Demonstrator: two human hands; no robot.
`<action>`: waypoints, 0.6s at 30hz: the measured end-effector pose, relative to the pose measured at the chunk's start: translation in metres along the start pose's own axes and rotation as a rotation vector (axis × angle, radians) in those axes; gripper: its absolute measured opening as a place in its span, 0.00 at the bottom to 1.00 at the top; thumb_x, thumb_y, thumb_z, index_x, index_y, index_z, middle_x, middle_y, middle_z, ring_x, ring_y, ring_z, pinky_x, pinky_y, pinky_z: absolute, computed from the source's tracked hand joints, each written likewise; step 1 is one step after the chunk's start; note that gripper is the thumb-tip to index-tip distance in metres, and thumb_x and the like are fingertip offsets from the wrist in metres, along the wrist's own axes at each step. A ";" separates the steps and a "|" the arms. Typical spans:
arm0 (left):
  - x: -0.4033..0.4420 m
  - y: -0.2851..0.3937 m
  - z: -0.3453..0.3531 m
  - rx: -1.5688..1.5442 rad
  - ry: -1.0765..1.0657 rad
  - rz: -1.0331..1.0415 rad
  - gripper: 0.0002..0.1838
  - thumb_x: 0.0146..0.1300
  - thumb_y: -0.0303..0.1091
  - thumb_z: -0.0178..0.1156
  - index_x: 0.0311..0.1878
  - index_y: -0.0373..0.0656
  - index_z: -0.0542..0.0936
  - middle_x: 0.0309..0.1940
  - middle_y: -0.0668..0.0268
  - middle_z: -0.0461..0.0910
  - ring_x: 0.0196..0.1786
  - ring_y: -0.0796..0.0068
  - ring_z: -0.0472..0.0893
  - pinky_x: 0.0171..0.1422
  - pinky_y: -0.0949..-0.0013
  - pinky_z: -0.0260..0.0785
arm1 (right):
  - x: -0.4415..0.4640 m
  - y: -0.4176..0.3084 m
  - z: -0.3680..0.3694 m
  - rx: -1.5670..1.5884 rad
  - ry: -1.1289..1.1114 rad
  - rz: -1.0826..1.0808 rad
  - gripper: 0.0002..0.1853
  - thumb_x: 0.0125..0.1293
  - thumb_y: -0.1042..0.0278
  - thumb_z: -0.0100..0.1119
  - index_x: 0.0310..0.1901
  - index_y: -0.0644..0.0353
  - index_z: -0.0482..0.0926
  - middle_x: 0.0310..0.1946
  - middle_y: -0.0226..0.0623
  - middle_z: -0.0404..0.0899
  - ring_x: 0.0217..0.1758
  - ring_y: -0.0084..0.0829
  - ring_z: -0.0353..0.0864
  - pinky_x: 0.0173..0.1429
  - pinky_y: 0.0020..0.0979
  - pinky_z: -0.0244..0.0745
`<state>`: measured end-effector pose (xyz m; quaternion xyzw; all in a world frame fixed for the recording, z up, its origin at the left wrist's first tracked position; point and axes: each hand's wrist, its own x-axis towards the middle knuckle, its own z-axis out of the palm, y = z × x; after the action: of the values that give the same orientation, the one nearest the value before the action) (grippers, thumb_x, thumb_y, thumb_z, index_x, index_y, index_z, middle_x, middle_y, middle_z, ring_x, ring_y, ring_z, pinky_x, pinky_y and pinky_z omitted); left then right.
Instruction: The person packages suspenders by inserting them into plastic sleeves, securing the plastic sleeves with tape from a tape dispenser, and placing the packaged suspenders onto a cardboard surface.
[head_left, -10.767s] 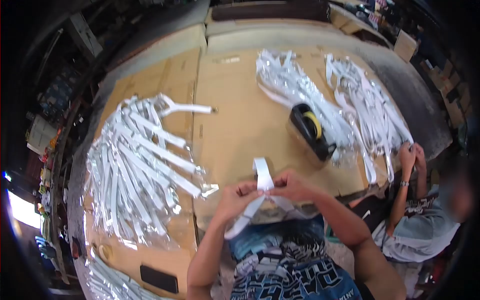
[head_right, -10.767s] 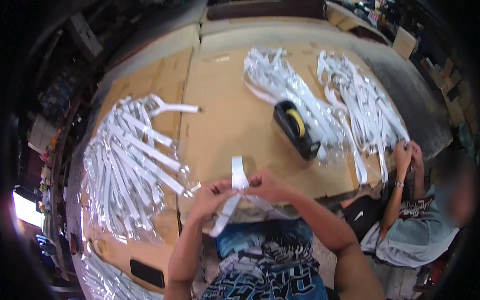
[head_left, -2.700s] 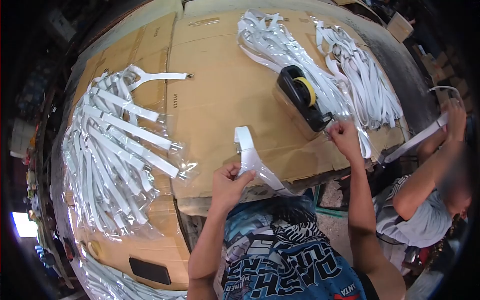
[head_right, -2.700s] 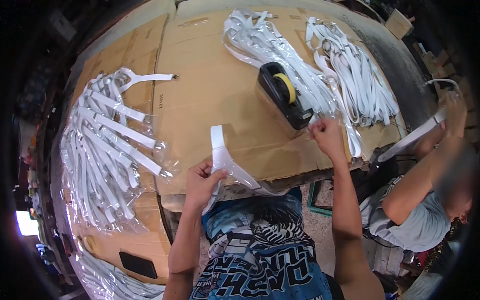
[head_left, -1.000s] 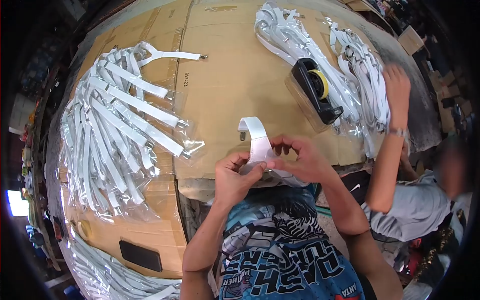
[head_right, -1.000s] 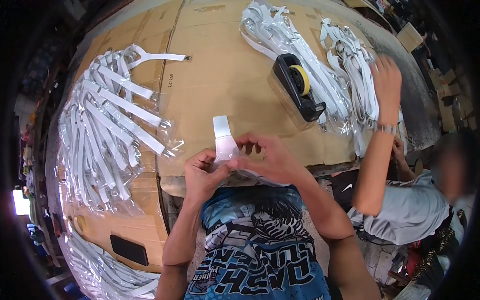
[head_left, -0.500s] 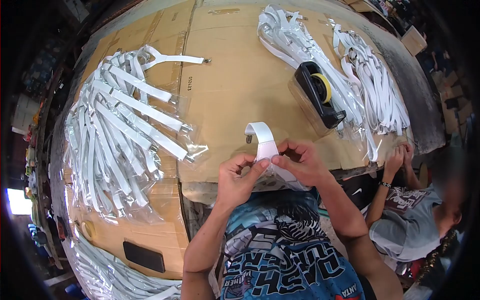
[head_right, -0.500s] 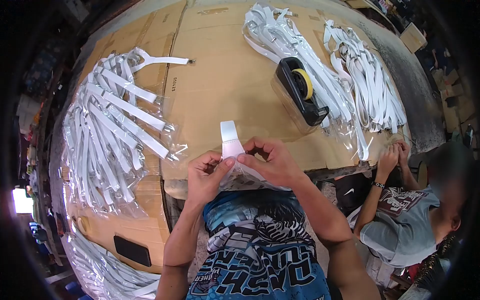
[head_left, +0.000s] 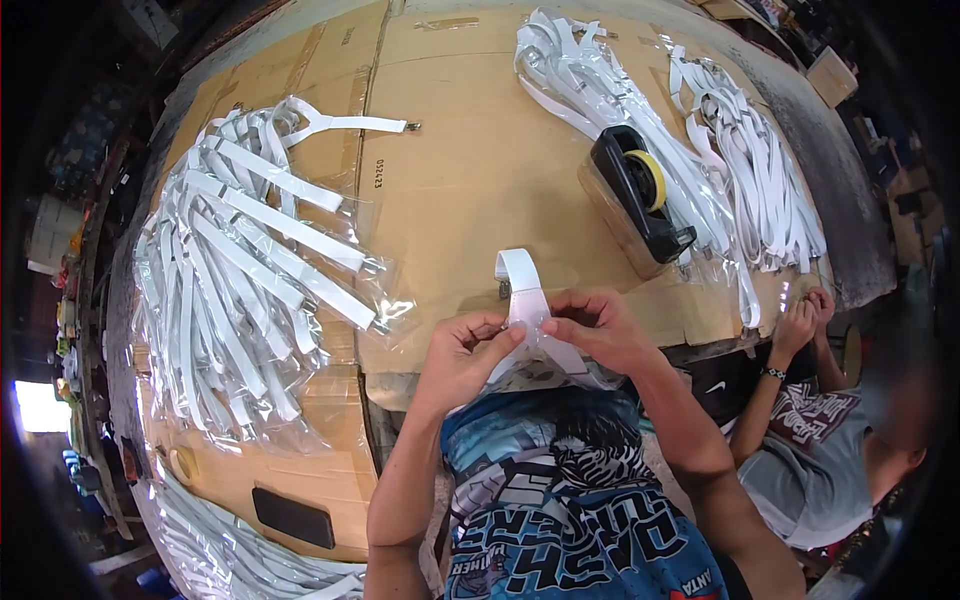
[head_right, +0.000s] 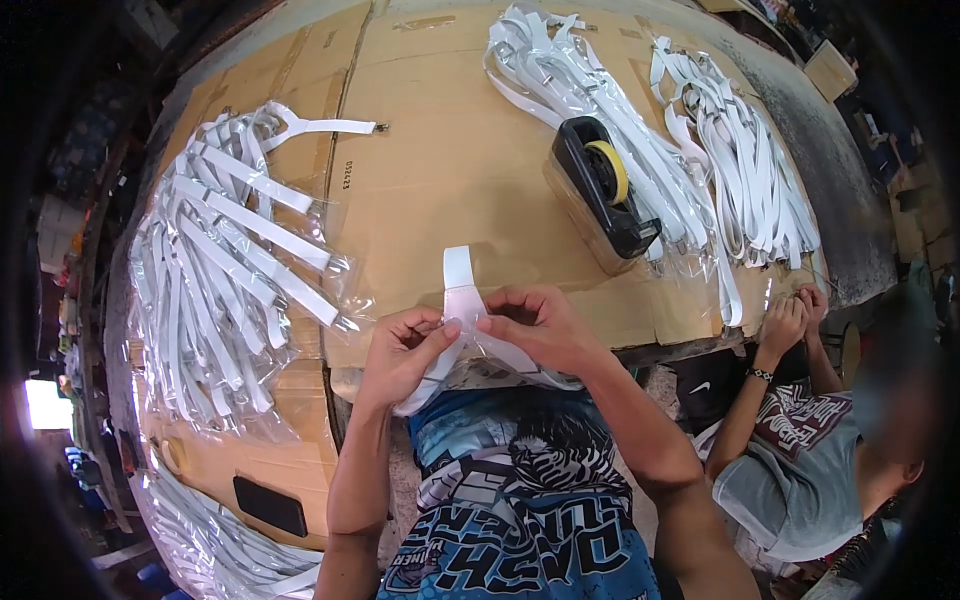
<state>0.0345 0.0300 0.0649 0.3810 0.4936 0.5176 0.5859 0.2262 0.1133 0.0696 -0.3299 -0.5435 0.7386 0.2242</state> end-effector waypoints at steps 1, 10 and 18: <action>0.001 -0.002 0.001 0.006 0.030 0.008 0.08 0.66 0.28 0.62 0.42 0.33 0.82 0.32 0.68 0.83 0.33 0.86 0.76 0.37 0.80 0.67 | 0.000 0.000 0.000 0.000 0.004 0.002 0.13 0.66 0.66 0.65 0.48 0.66 0.81 0.35 0.26 0.82 0.37 0.14 0.76 0.41 0.20 0.71; 0.005 -0.003 0.001 0.047 0.087 -0.051 0.10 0.69 0.31 0.60 0.43 0.32 0.81 0.31 0.67 0.83 0.32 0.85 0.77 0.36 0.78 0.68 | 0.007 0.004 -0.002 -0.003 0.050 -0.035 0.12 0.67 0.68 0.63 0.49 0.65 0.81 0.37 0.26 0.82 0.38 0.14 0.76 0.43 0.21 0.72; 0.005 -0.004 0.014 0.062 0.245 0.118 0.10 0.65 0.29 0.64 0.45 0.33 0.80 0.31 0.71 0.81 0.32 0.88 0.75 0.35 0.82 0.66 | 0.012 0.004 0.000 0.005 0.092 -0.034 0.09 0.67 0.71 0.62 0.46 0.65 0.81 0.36 0.26 0.81 0.39 0.14 0.76 0.44 0.21 0.72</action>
<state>0.0487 0.0351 0.0629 0.3613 0.5542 0.5782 0.4775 0.2184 0.1201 0.0630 -0.3537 -0.5364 0.7200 0.2621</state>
